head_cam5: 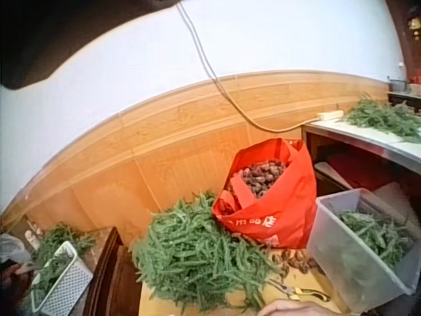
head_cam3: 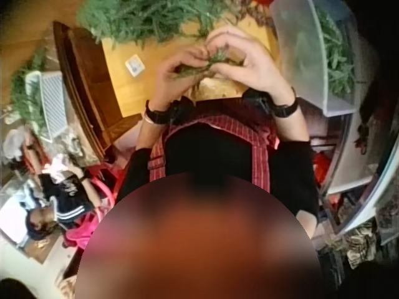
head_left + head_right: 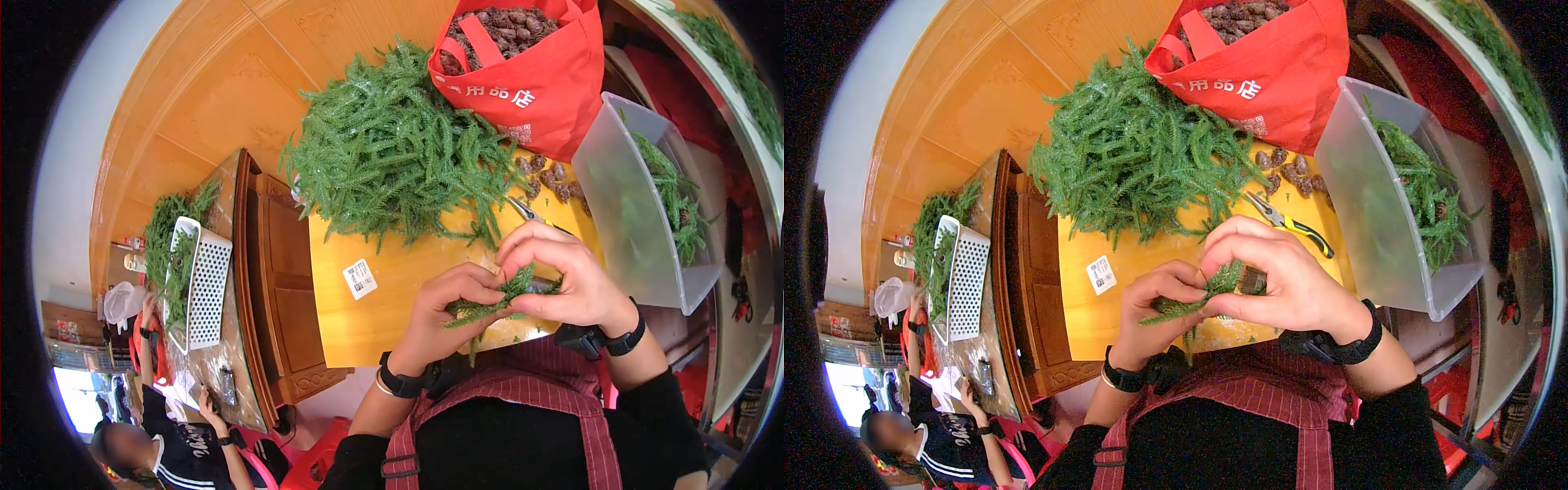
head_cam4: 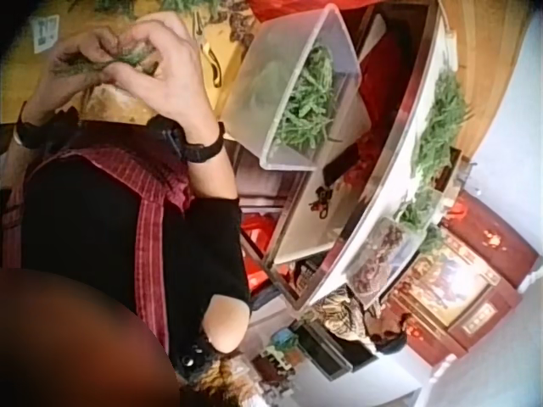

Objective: Selecting green sprigs from a pile, trimming them with scissors, and placing them into a plastic bin.

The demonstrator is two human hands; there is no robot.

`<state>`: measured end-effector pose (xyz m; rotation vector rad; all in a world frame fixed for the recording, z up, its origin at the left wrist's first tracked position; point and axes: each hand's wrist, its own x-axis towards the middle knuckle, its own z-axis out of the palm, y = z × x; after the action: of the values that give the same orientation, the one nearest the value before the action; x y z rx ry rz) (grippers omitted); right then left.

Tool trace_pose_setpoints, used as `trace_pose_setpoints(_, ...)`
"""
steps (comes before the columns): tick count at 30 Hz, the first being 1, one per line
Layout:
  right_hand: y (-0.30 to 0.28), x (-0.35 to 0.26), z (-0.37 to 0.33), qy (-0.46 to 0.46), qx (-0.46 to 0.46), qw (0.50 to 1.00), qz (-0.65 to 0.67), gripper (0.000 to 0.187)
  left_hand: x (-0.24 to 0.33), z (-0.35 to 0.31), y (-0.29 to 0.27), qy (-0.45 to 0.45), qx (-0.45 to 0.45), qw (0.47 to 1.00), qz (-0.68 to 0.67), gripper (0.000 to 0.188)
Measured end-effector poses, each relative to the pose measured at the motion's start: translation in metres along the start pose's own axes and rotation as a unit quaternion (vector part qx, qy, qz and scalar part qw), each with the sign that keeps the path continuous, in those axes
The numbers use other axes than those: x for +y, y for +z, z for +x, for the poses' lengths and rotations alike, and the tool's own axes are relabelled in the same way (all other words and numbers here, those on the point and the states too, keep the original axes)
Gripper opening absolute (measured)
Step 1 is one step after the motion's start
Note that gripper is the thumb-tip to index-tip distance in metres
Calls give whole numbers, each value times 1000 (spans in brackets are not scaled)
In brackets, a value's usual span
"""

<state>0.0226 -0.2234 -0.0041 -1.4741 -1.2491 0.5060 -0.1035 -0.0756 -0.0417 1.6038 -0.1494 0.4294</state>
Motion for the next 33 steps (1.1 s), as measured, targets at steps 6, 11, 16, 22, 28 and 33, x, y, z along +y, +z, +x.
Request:
trace_pose_setpoints(6,1,-4,0,-6,35,999,-28,14,2,1,0,5,2,1000,27,22)
trace_pose_setpoints(11,1,-2,-1,-28,63,995,-72,10,4,4,2,40,5,996,74,23)
trace_pose_setpoints(16,2,-5,-1,-26,82,993,-81,10,4,4,3,84,8,987,139,23)
trace_pose_setpoints(22,4,-7,-2,-58,101,984,-135,12,15,2,5,90,6,968,233,23)
trace_pose_setpoints(28,17,-5,-6,-70,191,952,-227,13,13,5,12,165,50,924,343,24)
trace_pose_setpoints(33,27,6,-13,-48,241,947,-205,12,14,10,15,208,40,879,428,22)
